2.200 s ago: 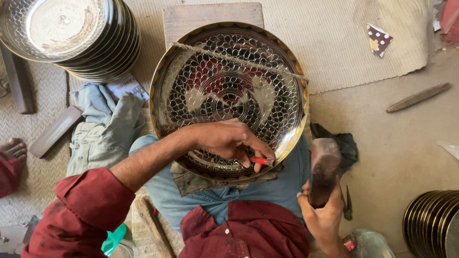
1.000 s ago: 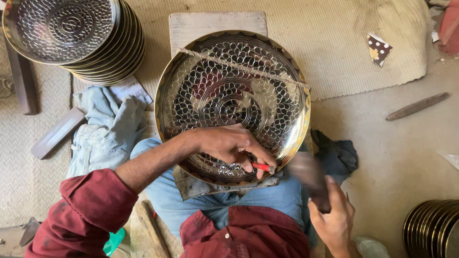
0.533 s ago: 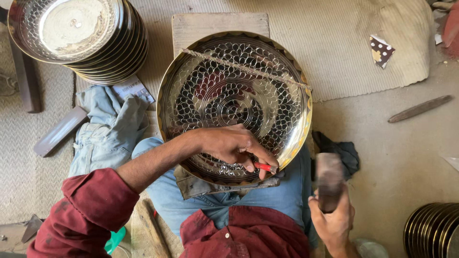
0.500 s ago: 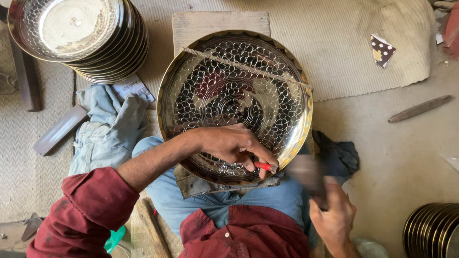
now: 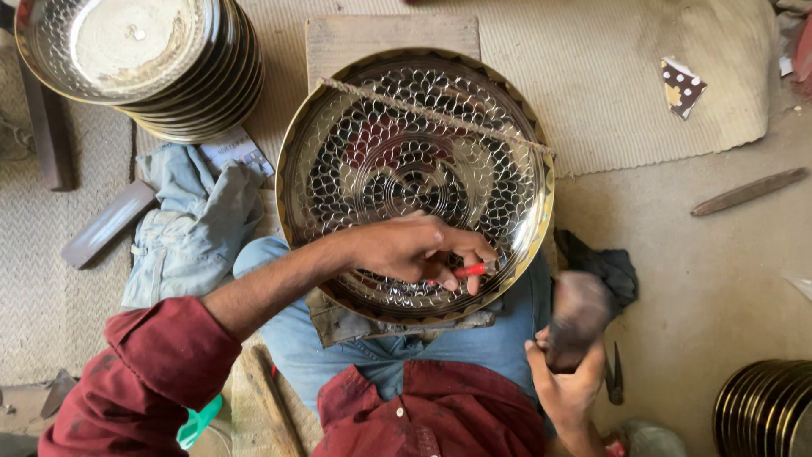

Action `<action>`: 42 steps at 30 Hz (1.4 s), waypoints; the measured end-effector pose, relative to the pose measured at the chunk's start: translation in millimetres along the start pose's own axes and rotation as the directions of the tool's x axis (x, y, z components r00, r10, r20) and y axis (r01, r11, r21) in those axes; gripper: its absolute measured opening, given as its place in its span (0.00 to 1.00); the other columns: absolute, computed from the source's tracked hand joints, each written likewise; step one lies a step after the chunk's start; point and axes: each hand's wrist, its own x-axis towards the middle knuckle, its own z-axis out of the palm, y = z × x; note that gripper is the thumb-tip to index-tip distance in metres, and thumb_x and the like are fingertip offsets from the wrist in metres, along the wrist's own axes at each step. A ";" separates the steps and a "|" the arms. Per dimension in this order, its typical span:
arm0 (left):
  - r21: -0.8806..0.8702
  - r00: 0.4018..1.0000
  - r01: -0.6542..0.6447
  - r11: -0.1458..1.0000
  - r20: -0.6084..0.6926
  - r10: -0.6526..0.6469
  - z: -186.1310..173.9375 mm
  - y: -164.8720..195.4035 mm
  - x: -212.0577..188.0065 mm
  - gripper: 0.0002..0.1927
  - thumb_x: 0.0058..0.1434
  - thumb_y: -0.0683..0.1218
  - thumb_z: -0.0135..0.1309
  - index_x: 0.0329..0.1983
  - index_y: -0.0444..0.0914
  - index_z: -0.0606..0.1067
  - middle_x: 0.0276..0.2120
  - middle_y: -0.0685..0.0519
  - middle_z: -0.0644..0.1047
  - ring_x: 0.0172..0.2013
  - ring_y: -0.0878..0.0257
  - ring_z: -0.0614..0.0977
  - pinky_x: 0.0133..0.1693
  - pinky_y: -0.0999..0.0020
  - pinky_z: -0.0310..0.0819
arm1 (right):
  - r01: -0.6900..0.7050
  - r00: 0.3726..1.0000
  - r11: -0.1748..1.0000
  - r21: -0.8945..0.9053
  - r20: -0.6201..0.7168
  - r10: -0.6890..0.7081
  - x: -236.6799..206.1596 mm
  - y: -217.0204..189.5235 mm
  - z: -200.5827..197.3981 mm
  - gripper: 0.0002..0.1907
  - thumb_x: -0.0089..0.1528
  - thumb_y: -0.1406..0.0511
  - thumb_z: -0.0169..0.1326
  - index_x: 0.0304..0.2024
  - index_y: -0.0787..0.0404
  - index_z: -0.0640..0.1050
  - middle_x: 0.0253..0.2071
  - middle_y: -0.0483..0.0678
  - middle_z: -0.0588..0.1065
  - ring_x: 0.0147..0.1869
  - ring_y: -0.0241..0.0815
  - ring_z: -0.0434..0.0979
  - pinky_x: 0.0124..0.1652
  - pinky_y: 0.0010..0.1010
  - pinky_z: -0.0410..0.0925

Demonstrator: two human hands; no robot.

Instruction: The person sits on the floor with a large brass tray on their lap and hammers a small punch with a wooden mallet to emboss a repeating decorative pattern into the tray surface. They reposition the punch across the tray between strikes, working the pattern outward.

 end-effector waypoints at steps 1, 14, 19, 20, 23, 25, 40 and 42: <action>0.002 1.000 -0.021 1.000 -0.003 0.021 1.8 0.1 0.1 0.31 0.57 0.31 0.54 0.64 0.40 0.70 0.49 0.53 0.84 0.41 0.66 0.86 0.41 0.69 0.84 | -0.015 1.000 0.999 0.050 0.017 0.014 -6.6 6.9 3.6 0.21 0.56 0.73 0.64 0.48 0.66 0.70 0.36 0.46 0.75 0.33 0.32 0.75 0.36 0.26 0.70; 0.124 0.983 -0.179 0.976 0.073 0.171 5.3 -15.3 6.1 0.28 0.58 0.42 0.63 0.63 0.44 0.74 0.58 0.54 0.80 0.53 0.60 0.85 0.48 0.65 0.82 | 0.156 0.980 0.924 0.350 -0.171 -0.100 -0.9 -39.8 8.0 0.38 0.62 0.73 0.61 0.68 0.60 0.55 0.39 0.46 0.77 0.34 0.36 0.78 0.37 0.27 0.76; 0.137 0.992 -0.093 0.986 0.095 0.080 5.4 -10.7 3.4 0.28 0.58 0.43 0.63 0.63 0.47 0.75 0.53 0.55 0.83 0.48 0.62 0.87 0.44 0.65 0.81 | 0.175 0.984 0.902 -0.394 0.050 -0.169 5.6 -45.6 -1.5 0.25 0.54 0.75 0.63 0.53 0.68 0.73 0.36 0.55 0.78 0.35 0.46 0.79 0.37 0.37 0.73; 0.139 0.993 -0.086 0.987 0.091 0.074 5.0 -9.7 2.6 0.28 0.58 0.44 0.64 0.63 0.47 0.75 0.53 0.55 0.83 0.47 0.62 0.87 0.44 0.65 0.81 | 0.144 0.989 0.923 -0.357 0.034 -0.141 5.3 -41.7 -2.5 0.26 0.53 0.74 0.62 0.54 0.70 0.72 0.36 0.55 0.78 0.36 0.45 0.80 0.38 0.37 0.72; 0.123 0.994 -0.090 0.988 0.076 0.081 4.6 -7.5 2.5 0.28 0.58 0.44 0.64 0.63 0.48 0.75 0.52 0.54 0.83 0.47 0.62 0.87 0.44 0.65 0.81 | 0.097 0.995 0.976 -0.194 0.022 -0.095 5.5 -29.9 -2.1 0.19 0.56 0.73 0.62 0.48 0.67 0.72 0.37 0.54 0.77 0.36 0.44 0.78 0.41 0.35 0.72; 0.127 0.994 -0.093 0.988 0.061 0.085 3.0 -6.8 3.6 0.28 0.57 0.44 0.64 0.63 0.47 0.75 0.52 0.54 0.84 0.47 0.63 0.87 0.44 0.65 0.82 | 0.199 0.980 0.948 -0.250 0.075 -0.185 8.1 -26.3 -1.6 0.20 0.54 0.74 0.63 0.48 0.69 0.73 0.40 0.56 0.77 0.37 0.47 0.78 0.41 0.36 0.71; 0.166 0.996 -0.084 0.982 -0.019 0.089 7.2 -4.5 1.4 0.28 0.58 0.44 0.63 0.63 0.43 0.73 0.48 0.54 0.84 0.44 0.61 0.87 0.41 0.61 0.81 | 0.081 0.982 0.988 -0.131 0.180 -0.057 28.7 -40.9 -8.3 0.43 0.53 0.76 0.60 0.70 0.67 0.62 0.40 0.52 0.77 0.38 0.39 0.79 0.41 0.29 0.74; 0.215 0.992 -0.113 0.970 -0.028 0.122 8.3 -4.7 1.5 0.28 0.58 0.44 0.64 0.63 0.44 0.73 0.47 0.55 0.85 0.45 0.61 0.87 0.42 0.60 0.79 | -0.062 0.986 0.994 0.090 0.162 0.047 34.2 -43.9 -7.0 0.46 0.54 0.73 0.60 0.73 0.64 0.58 0.39 0.51 0.76 0.37 0.38 0.77 0.40 0.29 0.73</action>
